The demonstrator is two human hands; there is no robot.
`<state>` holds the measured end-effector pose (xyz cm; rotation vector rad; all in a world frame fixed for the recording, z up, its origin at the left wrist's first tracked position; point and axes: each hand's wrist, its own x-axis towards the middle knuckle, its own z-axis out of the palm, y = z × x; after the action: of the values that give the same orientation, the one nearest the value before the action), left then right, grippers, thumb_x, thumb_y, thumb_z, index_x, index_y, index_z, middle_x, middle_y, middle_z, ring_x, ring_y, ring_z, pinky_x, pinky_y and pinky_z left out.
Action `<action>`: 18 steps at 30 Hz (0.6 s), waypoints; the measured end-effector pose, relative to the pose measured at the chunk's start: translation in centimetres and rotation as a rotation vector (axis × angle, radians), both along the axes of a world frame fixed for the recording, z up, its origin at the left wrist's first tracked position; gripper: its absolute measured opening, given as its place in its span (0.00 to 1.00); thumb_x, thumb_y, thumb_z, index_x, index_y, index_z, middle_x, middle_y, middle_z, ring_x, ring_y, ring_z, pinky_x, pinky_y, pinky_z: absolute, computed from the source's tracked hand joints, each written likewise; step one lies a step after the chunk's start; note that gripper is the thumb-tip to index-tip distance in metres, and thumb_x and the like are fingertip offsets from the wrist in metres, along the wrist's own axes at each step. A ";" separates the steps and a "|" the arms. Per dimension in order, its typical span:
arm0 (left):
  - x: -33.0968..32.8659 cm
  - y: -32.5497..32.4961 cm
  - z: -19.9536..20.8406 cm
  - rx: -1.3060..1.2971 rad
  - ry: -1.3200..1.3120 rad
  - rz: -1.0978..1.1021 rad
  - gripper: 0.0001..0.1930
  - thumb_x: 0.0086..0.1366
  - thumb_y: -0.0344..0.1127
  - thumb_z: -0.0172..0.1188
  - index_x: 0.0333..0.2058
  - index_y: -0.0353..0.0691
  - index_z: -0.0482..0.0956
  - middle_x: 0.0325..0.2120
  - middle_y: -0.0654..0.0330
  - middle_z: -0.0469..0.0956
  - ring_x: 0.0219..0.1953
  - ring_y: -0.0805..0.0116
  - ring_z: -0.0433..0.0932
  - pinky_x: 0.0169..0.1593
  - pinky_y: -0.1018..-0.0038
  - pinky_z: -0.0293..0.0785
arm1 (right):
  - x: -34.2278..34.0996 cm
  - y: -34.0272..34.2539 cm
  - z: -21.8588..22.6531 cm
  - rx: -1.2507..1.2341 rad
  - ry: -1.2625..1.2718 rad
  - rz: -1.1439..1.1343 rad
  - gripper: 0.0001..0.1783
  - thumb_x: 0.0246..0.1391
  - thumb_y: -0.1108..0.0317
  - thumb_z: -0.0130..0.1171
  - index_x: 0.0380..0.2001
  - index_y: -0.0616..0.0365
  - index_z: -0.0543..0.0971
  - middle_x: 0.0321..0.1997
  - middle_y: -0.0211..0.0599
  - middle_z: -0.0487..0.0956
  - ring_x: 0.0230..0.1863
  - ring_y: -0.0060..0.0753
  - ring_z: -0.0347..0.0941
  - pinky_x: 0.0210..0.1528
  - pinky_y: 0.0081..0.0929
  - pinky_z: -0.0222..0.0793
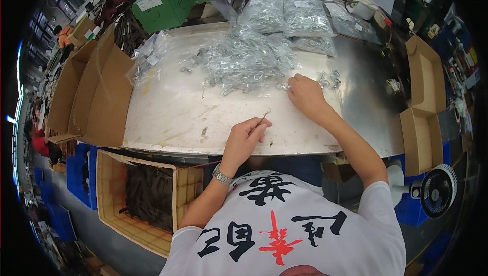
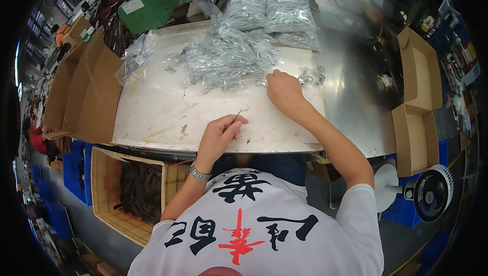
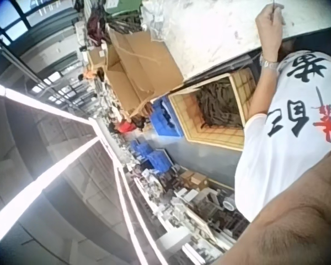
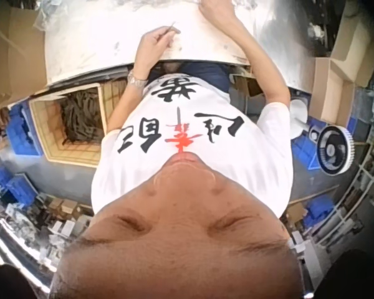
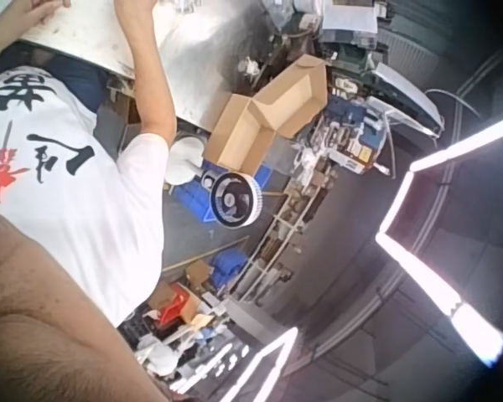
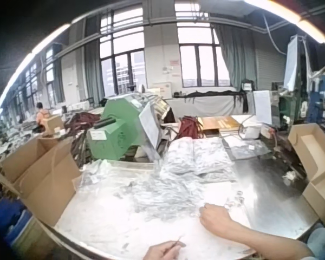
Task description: The person repeatedly picks up small metal hardware pieces from a pile on a workbench and inserts them into small clear plastic bags. They handle the items one at a time, placing each bagged piece onto the table. The task continues throughout the clip with no visible final packaging or destination shown.
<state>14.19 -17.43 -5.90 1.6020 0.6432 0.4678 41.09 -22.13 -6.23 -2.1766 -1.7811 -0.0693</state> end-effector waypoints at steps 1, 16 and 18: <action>-0.2 0.0 0.1 -0.035 -0.012 0.009 0.12 0.77 0.32 0.58 0.49 0.33 0.86 0.23 0.71 0.75 0.26 0.85 0.68 0.30 0.83 0.64 | 0.0 -0.8 0.2 0.025 0.122 0.028 0.10 0.57 0.67 0.68 0.37 0.62 0.83 0.38 0.42 0.83 0.37 0.40 0.81 0.40 0.37 0.78; 1.5 1.0 2.6 0.241 0.007 0.158 0.14 0.73 0.38 0.66 0.34 0.31 0.85 0.20 0.68 0.76 0.23 0.84 0.64 0.27 0.78 0.62 | -5.4 -6.1 2.7 0.032 1.378 0.029 0.10 0.64 0.65 0.70 0.34 0.60 0.82 0.30 0.25 0.80 0.30 0.16 0.75 0.36 0.18 0.73; 1.4 0.5 2.3 0.297 0.024 0.198 0.16 0.73 0.39 0.67 0.30 0.31 0.83 0.18 0.67 0.75 0.23 0.83 0.63 0.27 0.77 0.61 | -6.5 -6.6 3.4 0.149 1.269 -0.046 0.11 0.64 0.66 0.70 0.34 0.60 0.80 0.29 0.24 0.80 0.30 0.17 0.75 0.37 0.19 0.73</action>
<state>15.59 -16.91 -3.58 1.8337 0.7824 0.7172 34.62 -28.74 -2.79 -1.4869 -0.9135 0.9115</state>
